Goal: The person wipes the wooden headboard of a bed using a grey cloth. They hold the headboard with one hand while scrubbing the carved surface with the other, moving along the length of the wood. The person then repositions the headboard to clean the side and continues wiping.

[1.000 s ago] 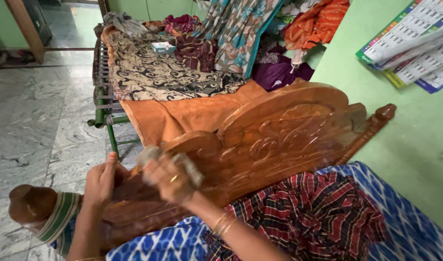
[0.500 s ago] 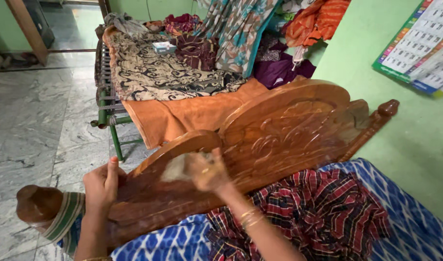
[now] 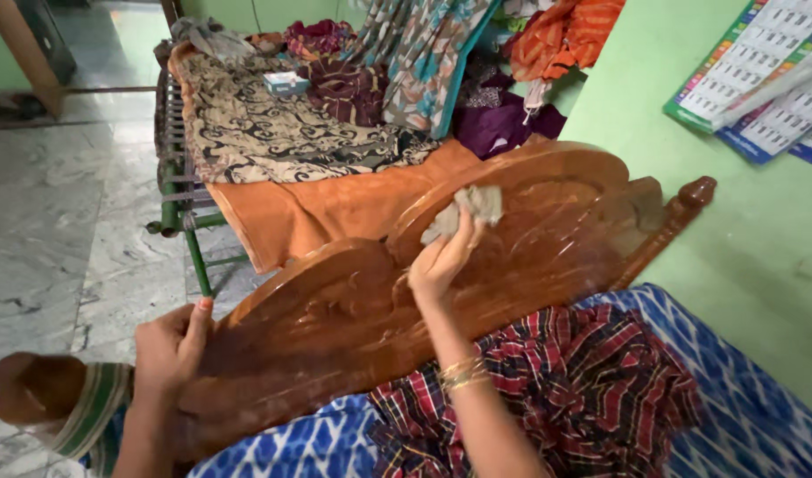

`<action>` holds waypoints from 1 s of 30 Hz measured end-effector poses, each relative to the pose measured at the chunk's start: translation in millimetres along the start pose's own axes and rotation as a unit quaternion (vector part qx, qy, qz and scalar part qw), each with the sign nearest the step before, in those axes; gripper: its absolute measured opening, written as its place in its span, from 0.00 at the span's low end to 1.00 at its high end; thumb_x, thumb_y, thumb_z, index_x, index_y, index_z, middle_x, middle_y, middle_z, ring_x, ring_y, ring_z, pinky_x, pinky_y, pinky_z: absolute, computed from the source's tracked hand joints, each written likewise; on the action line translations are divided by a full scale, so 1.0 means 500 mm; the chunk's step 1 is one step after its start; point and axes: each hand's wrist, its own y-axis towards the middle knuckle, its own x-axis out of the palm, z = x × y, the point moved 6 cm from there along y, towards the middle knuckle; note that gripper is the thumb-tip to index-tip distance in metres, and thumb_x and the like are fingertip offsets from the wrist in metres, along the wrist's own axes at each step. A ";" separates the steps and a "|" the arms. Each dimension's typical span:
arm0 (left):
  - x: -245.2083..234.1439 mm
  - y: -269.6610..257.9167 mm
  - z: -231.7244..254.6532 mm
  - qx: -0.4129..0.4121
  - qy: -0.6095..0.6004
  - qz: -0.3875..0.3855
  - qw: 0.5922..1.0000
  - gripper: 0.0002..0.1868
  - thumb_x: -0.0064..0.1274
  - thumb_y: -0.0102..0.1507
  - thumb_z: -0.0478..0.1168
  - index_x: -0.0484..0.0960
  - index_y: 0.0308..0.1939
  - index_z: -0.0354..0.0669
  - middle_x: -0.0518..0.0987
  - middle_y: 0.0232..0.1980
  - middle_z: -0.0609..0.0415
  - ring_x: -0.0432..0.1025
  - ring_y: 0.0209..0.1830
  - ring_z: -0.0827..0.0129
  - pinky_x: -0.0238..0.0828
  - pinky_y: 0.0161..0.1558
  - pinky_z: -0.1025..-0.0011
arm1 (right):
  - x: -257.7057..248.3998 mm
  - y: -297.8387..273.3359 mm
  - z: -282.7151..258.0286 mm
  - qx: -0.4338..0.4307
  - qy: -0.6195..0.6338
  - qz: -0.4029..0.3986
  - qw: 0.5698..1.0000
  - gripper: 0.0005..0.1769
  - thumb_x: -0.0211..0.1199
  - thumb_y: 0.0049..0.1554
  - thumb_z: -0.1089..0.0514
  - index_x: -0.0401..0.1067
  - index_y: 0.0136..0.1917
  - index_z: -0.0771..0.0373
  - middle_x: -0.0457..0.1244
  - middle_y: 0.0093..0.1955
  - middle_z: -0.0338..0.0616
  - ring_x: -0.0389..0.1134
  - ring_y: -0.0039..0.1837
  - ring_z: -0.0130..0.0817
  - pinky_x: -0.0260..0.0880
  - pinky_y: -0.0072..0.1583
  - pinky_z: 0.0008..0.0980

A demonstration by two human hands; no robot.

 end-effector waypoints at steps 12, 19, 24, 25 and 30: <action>0.010 0.007 0.006 -0.013 0.033 -0.038 0.999 0.31 0.42 0.73 0.57 0.85 0.33 0.35 0.78 0.25 0.37 0.76 0.27 0.49 0.70 0.36 0.56 | -0.030 0.380 -0.026 -0.193 -0.100 -0.190 0.957 0.08 0.62 0.50 0.57 0.72 0.31 0.59 0.64 0.33 0.44 0.67 0.38 0.50 0.66 0.42 0.46; 0.112 0.062 0.331 0.159 0.022 0.034 0.986 0.27 0.46 0.71 0.57 0.82 0.52 0.34 0.80 0.50 0.35 0.74 0.52 0.40 0.69 0.53 0.51 | -0.043 0.366 -0.044 -0.230 -0.095 -0.110 0.962 0.08 0.60 0.50 0.58 0.68 0.31 0.59 0.62 0.33 0.46 0.64 0.39 0.51 0.61 0.43 0.49; 0.244 0.052 0.577 0.332 0.082 -0.003 0.940 0.40 0.59 0.55 0.63 0.71 0.61 0.38 0.80 0.57 0.39 0.72 0.59 0.45 0.66 0.55 0.48 | -0.054 0.357 -0.063 -0.233 -0.068 -0.069 0.968 0.06 0.57 0.52 0.60 0.69 0.34 0.60 0.62 0.36 0.46 0.63 0.43 0.51 0.62 0.47 0.48; 0.249 0.049 0.598 0.359 0.118 0.015 0.926 0.49 0.63 0.48 0.64 0.67 0.63 0.35 0.80 0.57 0.38 0.72 0.59 0.44 0.66 0.52 0.44 | -0.057 0.356 -0.067 -0.233 -0.058 -0.064 0.969 0.06 0.57 0.52 0.60 0.69 0.34 0.60 0.62 0.37 0.46 0.63 0.43 0.51 0.62 0.47 0.48; 0.269 0.057 0.569 0.267 0.225 -0.100 0.932 0.58 0.70 0.46 0.59 0.57 0.75 0.51 0.82 0.52 0.49 0.77 0.51 0.54 0.72 0.47 0.55 | -0.048 0.369 -0.049 -0.234 -0.054 -0.159 0.958 0.05 0.58 0.50 0.61 0.70 0.33 0.59 0.63 0.35 0.46 0.65 0.42 0.50 0.63 0.47 0.47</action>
